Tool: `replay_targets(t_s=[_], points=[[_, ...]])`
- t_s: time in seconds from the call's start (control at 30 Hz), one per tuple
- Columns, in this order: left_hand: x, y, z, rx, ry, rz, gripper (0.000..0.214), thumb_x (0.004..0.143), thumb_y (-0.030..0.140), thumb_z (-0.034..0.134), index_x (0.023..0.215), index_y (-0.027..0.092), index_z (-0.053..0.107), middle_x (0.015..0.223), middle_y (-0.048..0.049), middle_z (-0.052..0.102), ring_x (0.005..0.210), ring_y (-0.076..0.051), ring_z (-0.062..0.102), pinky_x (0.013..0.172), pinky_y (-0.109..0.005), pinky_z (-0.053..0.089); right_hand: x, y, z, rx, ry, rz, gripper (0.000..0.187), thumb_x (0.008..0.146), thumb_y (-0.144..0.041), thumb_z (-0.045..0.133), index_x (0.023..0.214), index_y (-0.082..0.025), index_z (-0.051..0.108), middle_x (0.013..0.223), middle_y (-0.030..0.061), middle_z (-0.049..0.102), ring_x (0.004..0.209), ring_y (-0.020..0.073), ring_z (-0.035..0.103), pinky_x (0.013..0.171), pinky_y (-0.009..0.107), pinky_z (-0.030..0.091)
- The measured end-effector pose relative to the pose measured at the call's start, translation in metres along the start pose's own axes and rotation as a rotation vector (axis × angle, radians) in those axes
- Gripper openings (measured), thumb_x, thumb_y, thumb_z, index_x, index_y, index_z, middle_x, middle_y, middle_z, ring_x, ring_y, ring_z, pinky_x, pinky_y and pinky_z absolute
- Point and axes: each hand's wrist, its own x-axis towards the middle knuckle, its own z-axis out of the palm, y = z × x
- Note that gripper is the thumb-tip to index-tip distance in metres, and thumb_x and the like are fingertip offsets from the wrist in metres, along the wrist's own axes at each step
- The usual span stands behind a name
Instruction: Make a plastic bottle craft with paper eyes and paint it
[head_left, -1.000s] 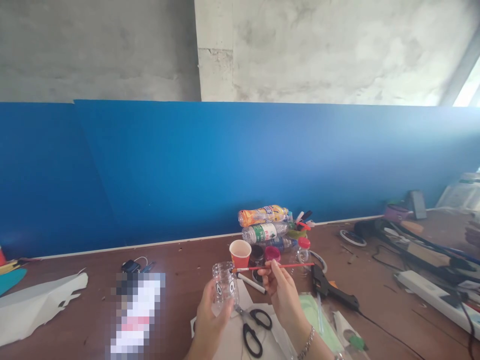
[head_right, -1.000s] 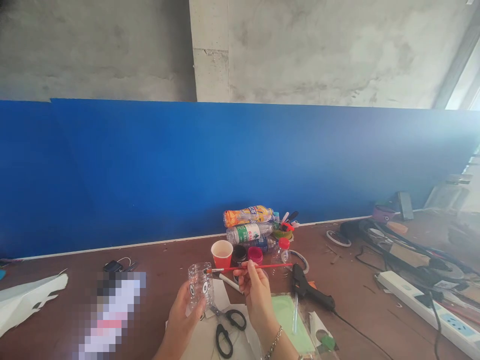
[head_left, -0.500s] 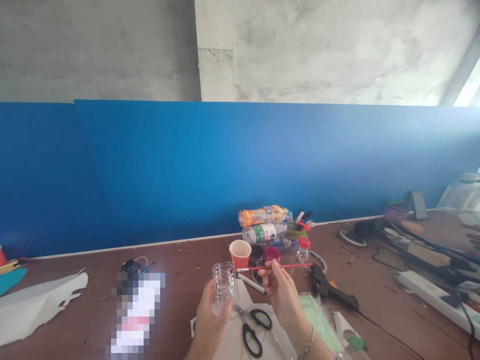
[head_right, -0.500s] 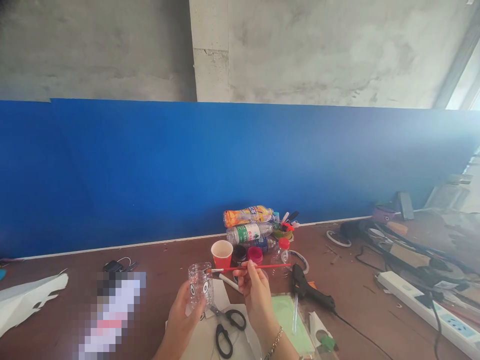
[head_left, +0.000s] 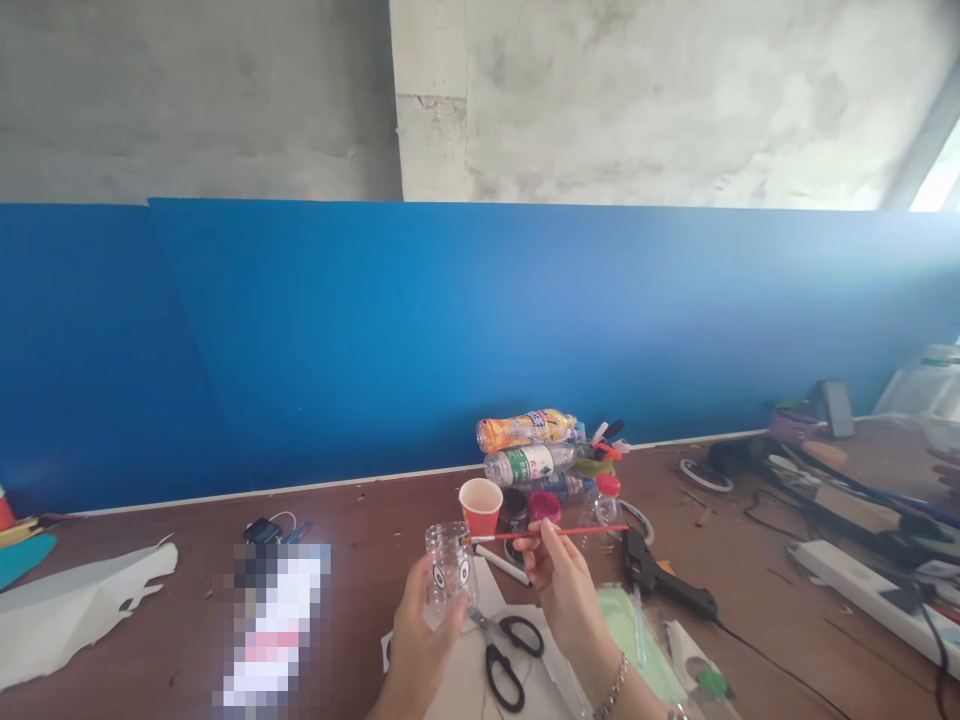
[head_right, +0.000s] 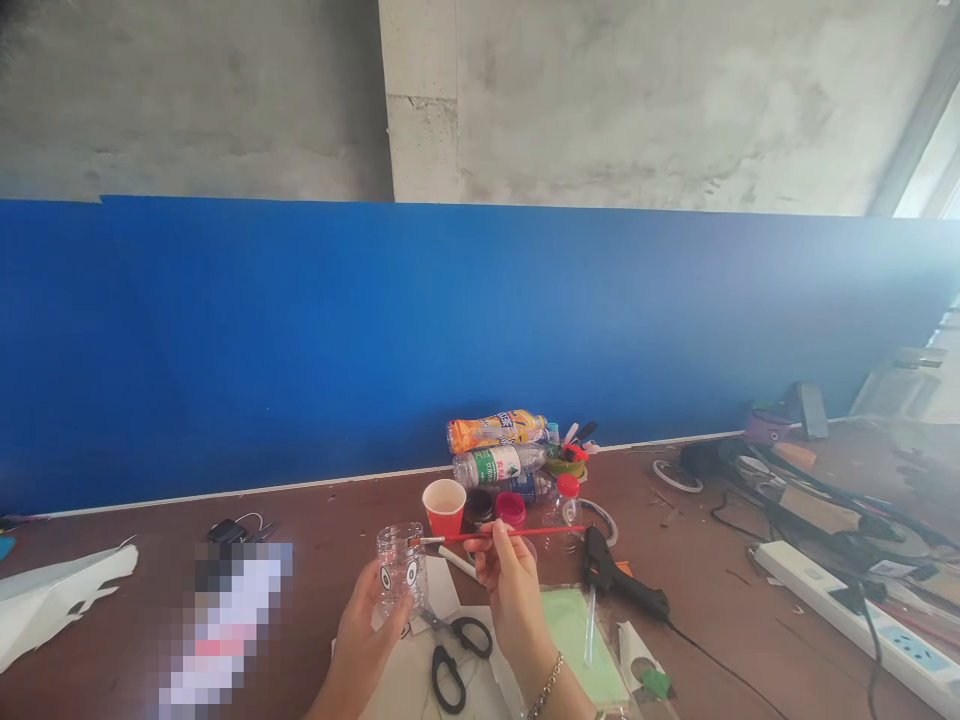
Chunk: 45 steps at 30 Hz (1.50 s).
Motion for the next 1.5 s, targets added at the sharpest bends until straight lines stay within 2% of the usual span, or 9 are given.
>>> replay_targets(t_s=[0.23, 0.53, 0.73, 1.03, 1.3, 1.5], points=[[0.001, 0.0, 0.0, -0.017, 0.0, 0.017, 0.051, 0.072, 0.039, 0.063, 0.118, 0.019, 0.052, 0.119, -0.0095, 0.063, 0.111, -0.027, 0.057, 0.095, -0.037, 0.042, 0.002, 0.0, -0.001, 0.009, 0.029, 0.009, 0.029, 0.064, -0.042, 0.078, 0.072, -0.018, 0.065, 0.062, 0.0022, 0.067, 0.051, 0.0091, 0.05, 0.048, 0.018, 0.041], [0.0, 0.011, 0.0, -0.075, -0.042, -0.046, 0.054, 0.07, 0.039, 0.063, 0.118, 0.019, 0.05, 0.119, -0.0097, 0.064, 0.113, -0.028, 0.057, 0.094, -0.036, 0.044, 0.004, 0.002, -0.003, 0.005, 0.03, 0.004, 0.027, 0.066, -0.042, 0.077, 0.073, -0.018, 0.066, 0.062, 0.0014, 0.067, 0.051, 0.0089, 0.05, 0.049, 0.018, 0.042], [0.001, 0.009, -0.001, -0.036, -0.078, -0.027, 0.054, 0.073, 0.038, 0.06, 0.122, 0.018, 0.047, 0.124, -0.011, 0.06, 0.117, -0.027, 0.054, 0.101, -0.04, 0.039, 0.006, 0.003, -0.006, 0.012, 0.033, -0.001, 0.027, 0.067, -0.041, 0.077, 0.074, -0.018, 0.066, 0.062, 0.0012, 0.066, 0.053, 0.0097, 0.051, 0.049, 0.018, 0.043], [0.0, 0.01, -0.003, -0.089, -0.111, -0.034, 0.057, 0.074, 0.041, 0.059, 0.124, 0.016, 0.048, 0.127, -0.0119, 0.059, 0.119, -0.028, 0.053, 0.101, -0.038, 0.039, 0.008, 0.003, -0.006, 0.012, 0.028, -0.009, 0.026, 0.066, -0.041, 0.077, 0.074, -0.018, 0.066, 0.063, 0.0008, 0.066, 0.053, 0.0097, 0.053, 0.048, 0.019, 0.043], [-0.004, 0.016, -0.003, -0.132, -0.067, -0.041, 0.058, 0.07, 0.036, 0.062, 0.124, 0.016, 0.053, 0.132, -0.0121, 0.056, 0.124, -0.03, 0.049, 0.102, -0.038, 0.04, 0.008, 0.004, -0.008, 0.022, 0.04, 0.0, 0.027, 0.064, -0.041, 0.078, 0.074, -0.019, 0.066, 0.062, -0.0003, 0.067, 0.054, 0.0107, 0.056, 0.049, 0.02, 0.045], [-0.008, 0.024, -0.005, -0.158, -0.134, -0.016, 0.055, 0.075, 0.032, 0.057, 0.127, 0.016, 0.049, 0.135, -0.0122, 0.054, 0.126, -0.027, 0.047, 0.105, -0.037, 0.037, 0.009, 0.003, -0.009, 0.049, 0.029, 0.006, 0.026, 0.066, -0.039, 0.078, 0.075, -0.017, 0.067, 0.063, 0.0005, 0.067, 0.054, 0.0095, 0.055, 0.048, 0.018, 0.044]])
